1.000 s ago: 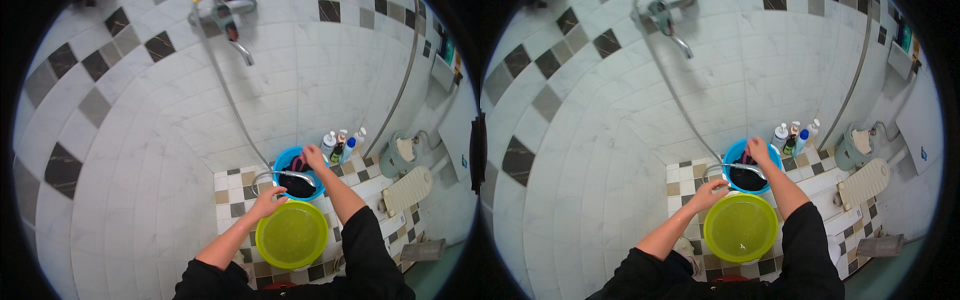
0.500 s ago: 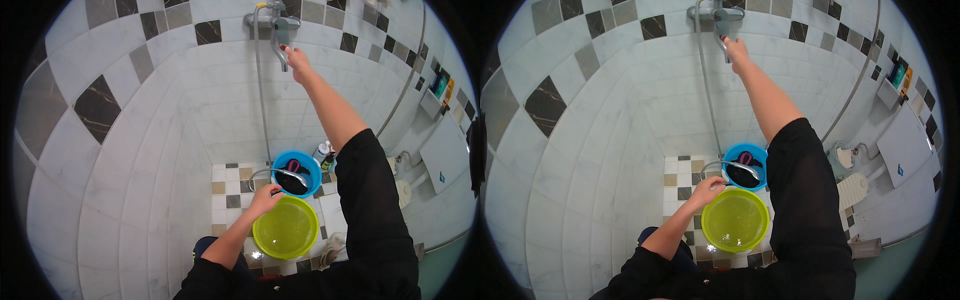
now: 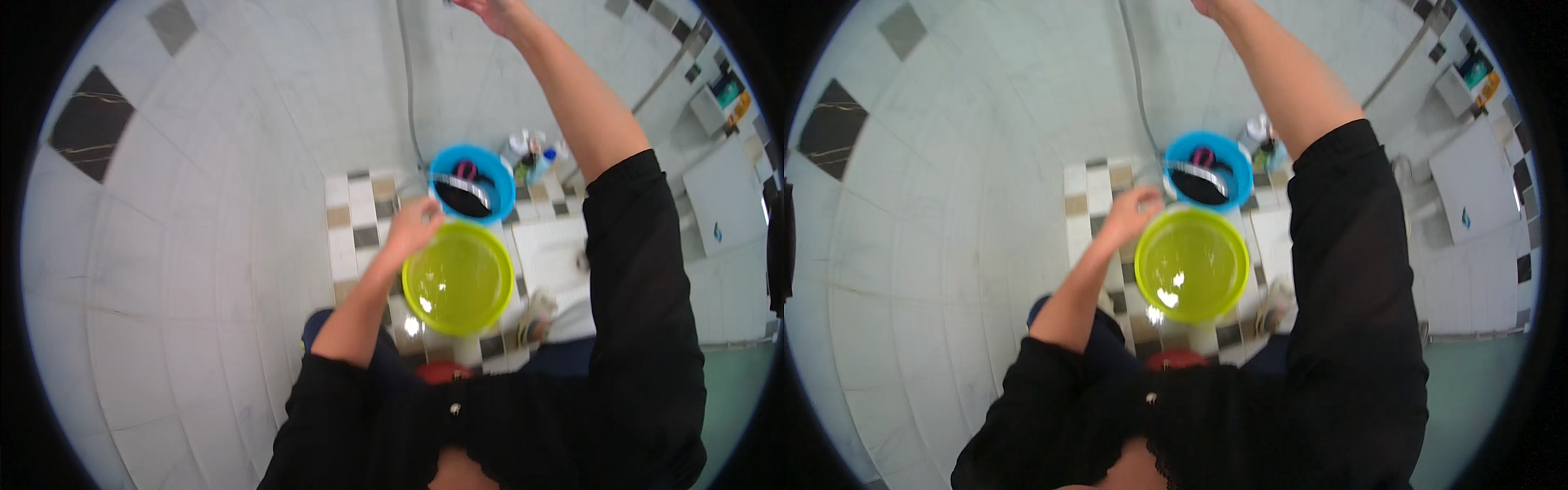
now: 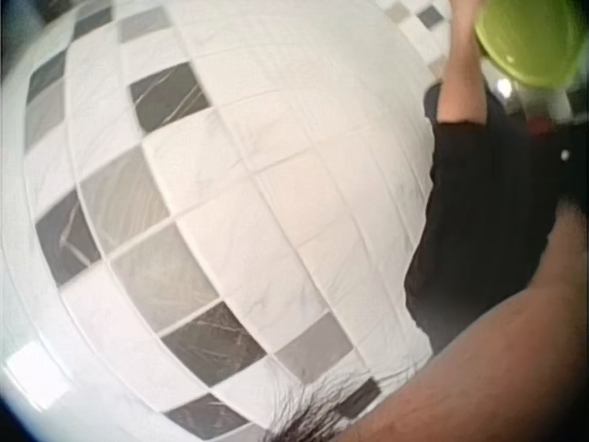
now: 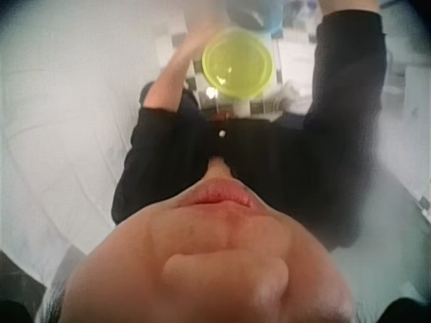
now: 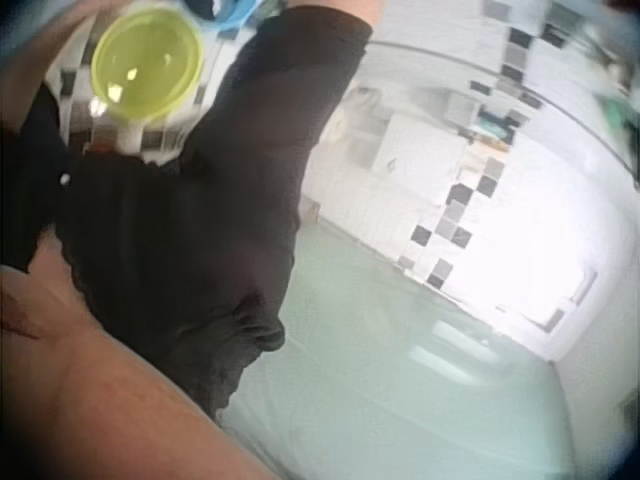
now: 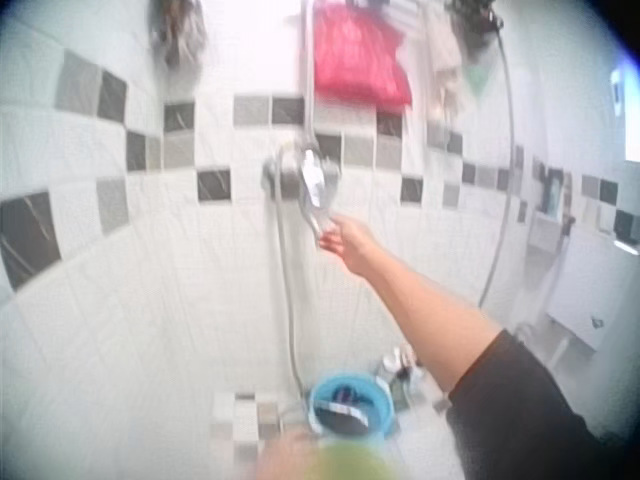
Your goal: The person hand washes dark-colored garments in a yellow basin filled with water, repeatedly submerging, agitating, and wringing the items. The person then transfers the wet clothes to a blue basin and empties the yellow basin.
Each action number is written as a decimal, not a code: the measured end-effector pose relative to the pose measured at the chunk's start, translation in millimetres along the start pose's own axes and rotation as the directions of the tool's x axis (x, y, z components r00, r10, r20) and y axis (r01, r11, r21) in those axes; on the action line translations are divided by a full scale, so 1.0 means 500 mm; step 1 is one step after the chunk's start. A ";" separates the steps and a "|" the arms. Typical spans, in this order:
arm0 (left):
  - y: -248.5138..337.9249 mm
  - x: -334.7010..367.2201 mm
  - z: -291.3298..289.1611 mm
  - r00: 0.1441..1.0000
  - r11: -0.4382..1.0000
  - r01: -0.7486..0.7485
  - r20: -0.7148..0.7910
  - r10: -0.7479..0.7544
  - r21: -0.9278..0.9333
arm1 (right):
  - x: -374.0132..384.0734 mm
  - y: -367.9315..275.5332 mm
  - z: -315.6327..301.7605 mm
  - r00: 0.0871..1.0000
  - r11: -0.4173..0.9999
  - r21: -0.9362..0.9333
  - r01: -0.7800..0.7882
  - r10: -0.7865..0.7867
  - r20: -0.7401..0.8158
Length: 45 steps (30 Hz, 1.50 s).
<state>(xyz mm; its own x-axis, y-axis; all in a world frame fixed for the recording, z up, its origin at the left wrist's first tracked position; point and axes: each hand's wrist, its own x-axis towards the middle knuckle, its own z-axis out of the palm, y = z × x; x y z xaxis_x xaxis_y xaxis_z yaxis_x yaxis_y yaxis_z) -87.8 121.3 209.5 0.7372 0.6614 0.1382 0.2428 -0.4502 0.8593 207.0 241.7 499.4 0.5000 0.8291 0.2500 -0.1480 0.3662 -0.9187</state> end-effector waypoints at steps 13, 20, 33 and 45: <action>-0.056 -0.056 0.045 0.963 0.985 0.137 0.218 -0.157 0.105 | -1.032 0.569 -0.375 0.535 0.491 -0.211 -0.845 0.781 -0.323; 0.084 -0.126 0.051 0.981 0.990 0.112 0.170 -0.095 -0.091 | -1.225 0.630 -0.356 0.379 0.369 -0.101 -0.924 0.847 -0.373; 0.356 -0.249 -0.145 0.988 0.997 0.081 -0.127 -0.082 -0.015 | -1.258 0.830 -0.366 0.229 0.325 0.101 -0.940 0.823 -0.520; 0.484 -0.557 -0.364 0.849 0.939 0.164 -0.528 0.022 0.303 | -1.233 0.749 -0.368 0.205 0.293 0.597 -0.747 0.956 -0.212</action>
<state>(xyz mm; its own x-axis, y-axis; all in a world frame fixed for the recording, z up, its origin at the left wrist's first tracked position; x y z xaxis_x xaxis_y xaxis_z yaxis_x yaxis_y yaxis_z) -349.4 -62.6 468.5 0.2978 0.8686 0.3960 0.5400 -0.4954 0.6804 0.5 -210.1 -55.1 0.1418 0.4307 -0.8913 -0.9262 -0.2601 -0.2731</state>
